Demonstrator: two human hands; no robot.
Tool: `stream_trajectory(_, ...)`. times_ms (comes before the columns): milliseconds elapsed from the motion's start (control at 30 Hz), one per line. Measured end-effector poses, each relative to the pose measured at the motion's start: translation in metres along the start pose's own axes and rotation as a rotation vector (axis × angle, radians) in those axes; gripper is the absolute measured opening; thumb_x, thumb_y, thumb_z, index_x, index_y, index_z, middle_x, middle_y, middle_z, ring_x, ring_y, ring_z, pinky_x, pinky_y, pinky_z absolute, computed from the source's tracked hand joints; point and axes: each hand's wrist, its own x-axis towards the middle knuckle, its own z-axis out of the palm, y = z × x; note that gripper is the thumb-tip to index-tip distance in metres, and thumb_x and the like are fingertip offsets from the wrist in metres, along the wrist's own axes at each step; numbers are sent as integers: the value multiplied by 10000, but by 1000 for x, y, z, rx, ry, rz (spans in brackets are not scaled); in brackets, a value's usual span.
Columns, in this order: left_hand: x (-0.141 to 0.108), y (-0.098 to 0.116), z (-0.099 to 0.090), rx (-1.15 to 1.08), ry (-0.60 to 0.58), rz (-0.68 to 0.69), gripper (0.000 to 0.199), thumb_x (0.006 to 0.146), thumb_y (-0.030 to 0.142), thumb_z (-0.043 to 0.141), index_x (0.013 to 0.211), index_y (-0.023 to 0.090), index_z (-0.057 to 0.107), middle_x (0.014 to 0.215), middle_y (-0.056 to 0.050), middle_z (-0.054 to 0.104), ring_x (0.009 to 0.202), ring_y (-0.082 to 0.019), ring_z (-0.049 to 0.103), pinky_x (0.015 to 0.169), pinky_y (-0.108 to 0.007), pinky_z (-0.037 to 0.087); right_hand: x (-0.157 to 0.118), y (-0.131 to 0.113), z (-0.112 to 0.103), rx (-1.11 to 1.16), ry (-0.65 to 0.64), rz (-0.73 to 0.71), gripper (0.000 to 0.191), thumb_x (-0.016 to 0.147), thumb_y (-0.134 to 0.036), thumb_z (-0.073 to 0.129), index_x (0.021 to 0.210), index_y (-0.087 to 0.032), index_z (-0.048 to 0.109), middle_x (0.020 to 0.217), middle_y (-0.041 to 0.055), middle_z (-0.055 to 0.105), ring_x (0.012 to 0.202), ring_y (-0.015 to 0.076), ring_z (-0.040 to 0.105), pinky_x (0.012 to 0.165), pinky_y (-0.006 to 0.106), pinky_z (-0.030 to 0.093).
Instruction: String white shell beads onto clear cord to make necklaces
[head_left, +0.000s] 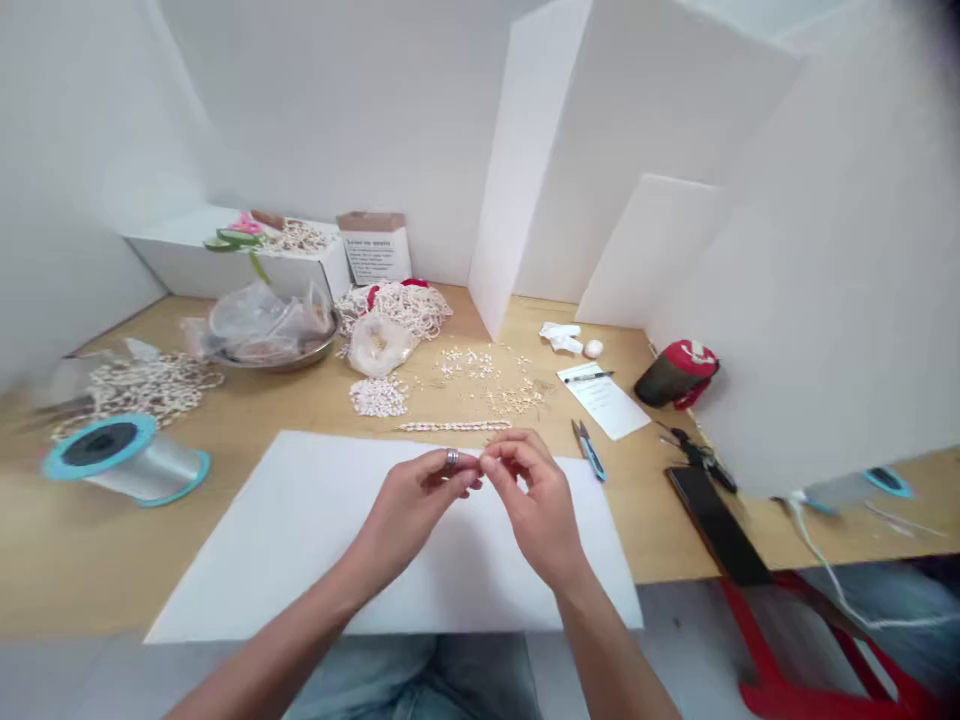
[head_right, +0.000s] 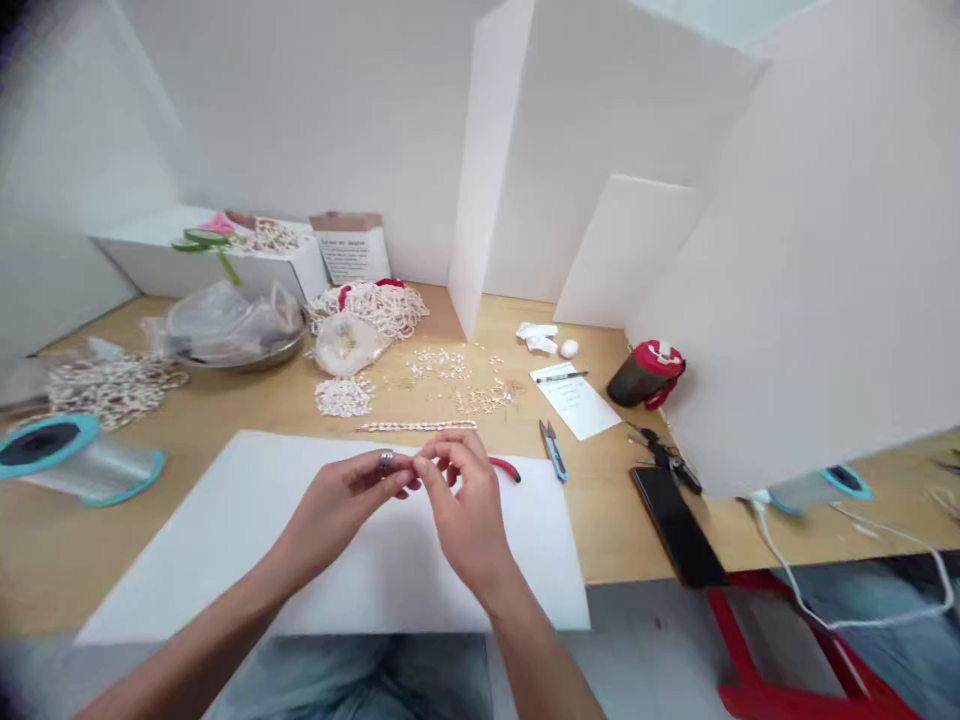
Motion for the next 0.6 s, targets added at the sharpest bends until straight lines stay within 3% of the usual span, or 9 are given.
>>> stream_trajectory(167, -6, -3, 4, 84, 39, 107, 289, 891, 291, 520, 1148, 235, 640, 1188, -44, 632, 979, -179, 619, 834, -285, 516, -8, -2, 10, 31, 60, 27, 86, 873, -207, 556, 828, -203, 629, 949, 23, 566, 833, 137, 537, 672, 256, 429)
stream_trajectory(333, -15, -5, 16, 22, 62, 101, 365, 919, 289, 469, 1279, 291, 530, 1361, 1, 507, 1260, -179, 448, 1071, -311, 365, -17, -7, 20, 90, 111, 57, 90, 874, -198, 549, 858, -207, 637, 956, 31, 578, 912, 155, 544, 747, 271, 453)
stream_trajectory(600, -27, 0, 23, 3, 94, 102, 410, 938, 302, 421, 1348, 296, 444, 1426, -8, 427, 1276, -205, 433, 1053, -333, 399, -23, -13, 26, 82, 169, 47, 76, 863, -193, 563, 849, -199, 638, 958, 38, 577, 933, 159, 552, 774, 275, 470)
